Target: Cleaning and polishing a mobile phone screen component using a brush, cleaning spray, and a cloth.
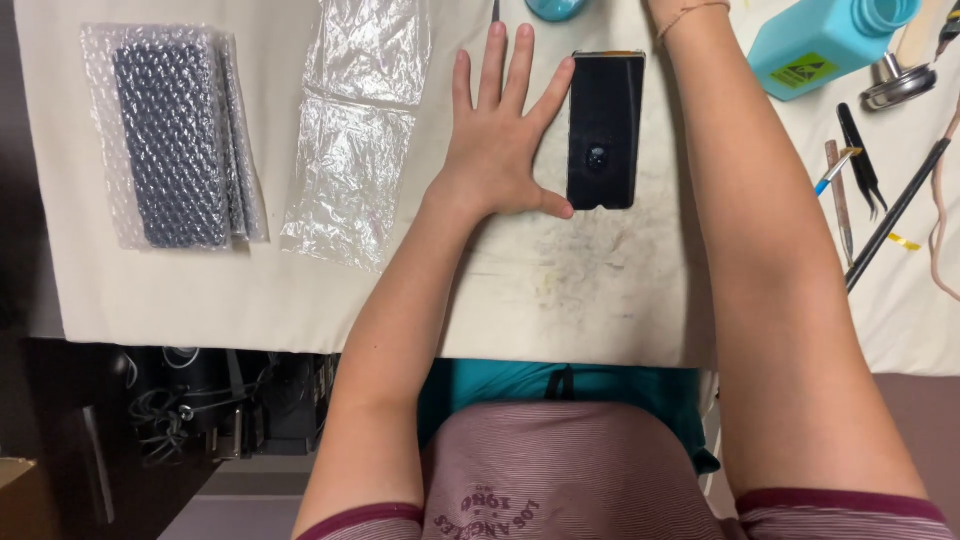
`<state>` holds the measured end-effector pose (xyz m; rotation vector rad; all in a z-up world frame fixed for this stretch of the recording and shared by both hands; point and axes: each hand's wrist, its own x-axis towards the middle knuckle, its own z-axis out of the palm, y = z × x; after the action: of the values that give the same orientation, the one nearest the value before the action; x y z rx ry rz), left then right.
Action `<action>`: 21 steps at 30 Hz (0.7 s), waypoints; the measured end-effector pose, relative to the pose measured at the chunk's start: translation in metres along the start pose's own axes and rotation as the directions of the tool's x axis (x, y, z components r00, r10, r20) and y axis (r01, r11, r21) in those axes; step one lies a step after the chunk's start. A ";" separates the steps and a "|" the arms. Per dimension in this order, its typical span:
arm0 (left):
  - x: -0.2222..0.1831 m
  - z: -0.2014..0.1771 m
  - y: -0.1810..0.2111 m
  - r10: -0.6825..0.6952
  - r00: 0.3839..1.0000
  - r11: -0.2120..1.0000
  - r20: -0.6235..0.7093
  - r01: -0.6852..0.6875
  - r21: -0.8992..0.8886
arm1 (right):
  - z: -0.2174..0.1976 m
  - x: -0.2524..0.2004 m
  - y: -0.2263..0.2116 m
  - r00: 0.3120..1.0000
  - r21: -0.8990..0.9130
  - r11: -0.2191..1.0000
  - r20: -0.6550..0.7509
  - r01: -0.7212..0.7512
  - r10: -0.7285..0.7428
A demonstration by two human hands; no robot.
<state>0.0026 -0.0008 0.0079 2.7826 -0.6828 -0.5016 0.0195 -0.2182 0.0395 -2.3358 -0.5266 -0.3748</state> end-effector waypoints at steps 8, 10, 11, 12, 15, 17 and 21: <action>0.000 0.000 0.002 -0.012 1.000 0.999 0.027 0.013 -0.035 | 0.009 -0.033 -0.001 0.998 -0.191 0.981 -0.056 0.029 -0.041; 0.000 0.002 0.000 -0.004 1.000 0.999 0.016 0.005 -0.052 | 0.011 -0.039 0.002 0.995 -0.231 0.972 -0.071 0.052 -0.070; 0.000 0.003 0.000 0.011 1.000 0.998 0.006 -0.011 -0.065 | 0.013 -0.042 0.000 0.993 -0.254 0.965 -0.081 0.058 -0.081; 0.002 0.007 -0.003 0.016 1.000 0.998 0.008 -0.015 -0.065 | 0.018 -0.048 0.005 0.994 -0.257 0.965 -0.083 0.054 -0.077; 0.004 0.018 -0.007 0.057 0.993 0.997 -0.105 -0.062 -0.042 | 0.023 -0.066 0.003 0.991 -0.293 0.947 0.023 0.135 -0.134; 0.005 0.021 -0.008 0.053 0.992 0.999 -0.118 -0.053 0.008 | 0.016 -0.068 -0.020 0.968 -0.395 0.883 0.124 0.251 -0.220; 0.005 0.017 -0.006 0.049 0.992 0.999 -0.116 -0.050 -0.011 | 0.011 -0.084 -0.019 0.950 -0.493 0.813 0.186 0.310 -0.249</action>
<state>0.0030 -0.0003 -0.0113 2.7486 -0.7171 -0.3318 -0.0615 -0.2199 0.0089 -2.8163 -0.9294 -0.5842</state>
